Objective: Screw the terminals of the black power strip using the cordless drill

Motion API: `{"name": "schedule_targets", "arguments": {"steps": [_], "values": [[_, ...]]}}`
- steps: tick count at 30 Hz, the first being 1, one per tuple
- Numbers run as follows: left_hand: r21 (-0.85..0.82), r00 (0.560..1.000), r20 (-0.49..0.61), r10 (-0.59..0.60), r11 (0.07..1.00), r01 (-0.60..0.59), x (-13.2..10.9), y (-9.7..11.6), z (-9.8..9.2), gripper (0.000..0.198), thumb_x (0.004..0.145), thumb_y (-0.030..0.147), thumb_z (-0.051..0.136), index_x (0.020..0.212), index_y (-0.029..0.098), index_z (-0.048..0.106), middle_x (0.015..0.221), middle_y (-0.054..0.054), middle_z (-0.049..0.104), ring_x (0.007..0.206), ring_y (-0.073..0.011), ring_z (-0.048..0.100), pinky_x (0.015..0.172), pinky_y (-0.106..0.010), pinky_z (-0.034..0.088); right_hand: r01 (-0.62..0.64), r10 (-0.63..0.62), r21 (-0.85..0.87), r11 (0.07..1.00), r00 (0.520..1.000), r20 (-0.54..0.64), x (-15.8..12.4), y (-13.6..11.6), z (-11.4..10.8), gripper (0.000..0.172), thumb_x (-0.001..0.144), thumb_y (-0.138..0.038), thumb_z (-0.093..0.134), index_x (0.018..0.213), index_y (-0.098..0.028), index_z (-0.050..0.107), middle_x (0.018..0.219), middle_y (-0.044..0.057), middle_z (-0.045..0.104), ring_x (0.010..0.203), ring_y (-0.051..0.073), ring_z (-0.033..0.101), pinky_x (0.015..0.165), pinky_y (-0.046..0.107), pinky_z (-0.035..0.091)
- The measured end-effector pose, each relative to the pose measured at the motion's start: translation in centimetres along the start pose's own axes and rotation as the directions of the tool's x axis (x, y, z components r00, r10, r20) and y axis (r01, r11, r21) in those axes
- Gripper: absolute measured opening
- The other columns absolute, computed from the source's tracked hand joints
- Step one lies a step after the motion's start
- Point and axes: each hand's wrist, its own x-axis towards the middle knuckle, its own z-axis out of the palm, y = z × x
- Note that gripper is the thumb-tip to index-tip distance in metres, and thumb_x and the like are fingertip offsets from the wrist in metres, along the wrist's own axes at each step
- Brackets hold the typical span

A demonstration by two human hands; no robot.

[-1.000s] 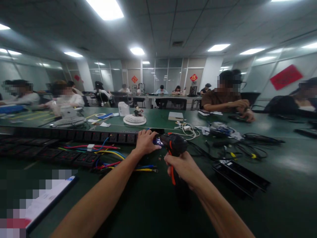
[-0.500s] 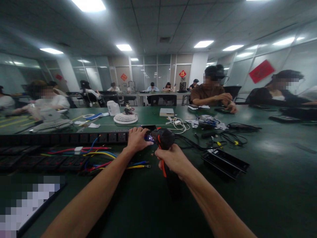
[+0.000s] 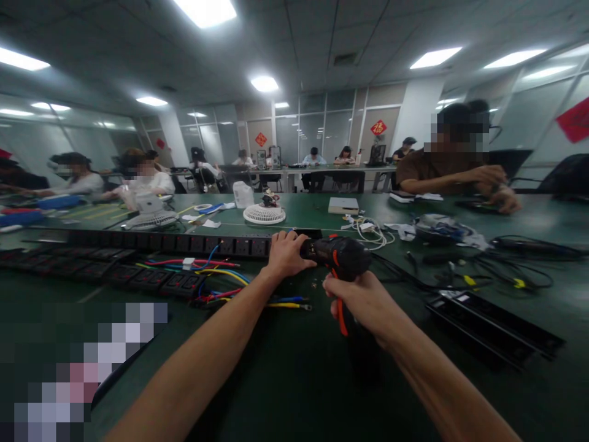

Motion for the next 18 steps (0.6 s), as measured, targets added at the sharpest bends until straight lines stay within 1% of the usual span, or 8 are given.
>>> {"name": "schedule_targets", "arguments": {"steps": [6,9,13,18], "values": [[0.002,1.000,0.012,-0.002,1.000,0.002,0.1,0.0,0.0,0.072,0.070,0.068,0.083,0.129,0.032,0.063,0.124,-0.008,0.065,0.118,-0.0329,0.052,0.104,-0.046,0.037,-0.016,0.016,-0.016,1.000,1.000,0.010,0.0,-0.1,0.0,0.017,0.076,-0.035,0.065,0.080,-0.019,0.063,0.053,0.002,0.062,0.052,0.017,0.058,0.051,0.028,0.047],[0.011,1.000,0.011,-0.004,1.000,0.004,0.0,0.0,0.0,0.071,0.071,0.068,0.083,0.129,0.032,0.063,0.124,-0.008,0.065,0.118,-0.0330,0.052,0.104,-0.046,0.037,-0.023,0.023,-0.016,1.000,1.000,0.013,0.2,0.4,-0.1,0.021,0.076,-0.038,0.068,0.080,-0.019,0.063,0.053,0.002,0.062,0.051,0.017,0.057,0.049,0.028,0.046],[0.005,1.000,0.011,0.004,1.000,-0.004,0.1,0.0,-0.1,0.070,0.071,0.069,0.081,0.127,0.031,0.063,0.123,-0.008,0.064,0.118,-0.0330,0.052,0.103,-0.046,0.037,-0.036,0.036,0.006,0.999,0.999,-0.004,0.3,0.8,-0.2,0.028,0.075,-0.044,0.071,0.087,-0.019,0.065,0.055,0.002,0.064,0.051,0.018,0.059,0.046,0.026,0.045],[0.010,1.000,0.011,0.000,1.000,0.000,0.2,0.0,-0.1,0.071,0.071,0.070,0.081,0.128,0.031,0.063,0.125,-0.008,0.064,0.119,-0.0330,0.051,0.104,-0.047,0.037,-0.090,0.090,-0.027,0.996,0.996,0.013,0.2,0.4,-0.2,0.028,0.076,-0.045,0.070,0.086,-0.019,0.065,0.053,0.002,0.063,0.050,0.017,0.058,0.047,0.026,0.045]]}}
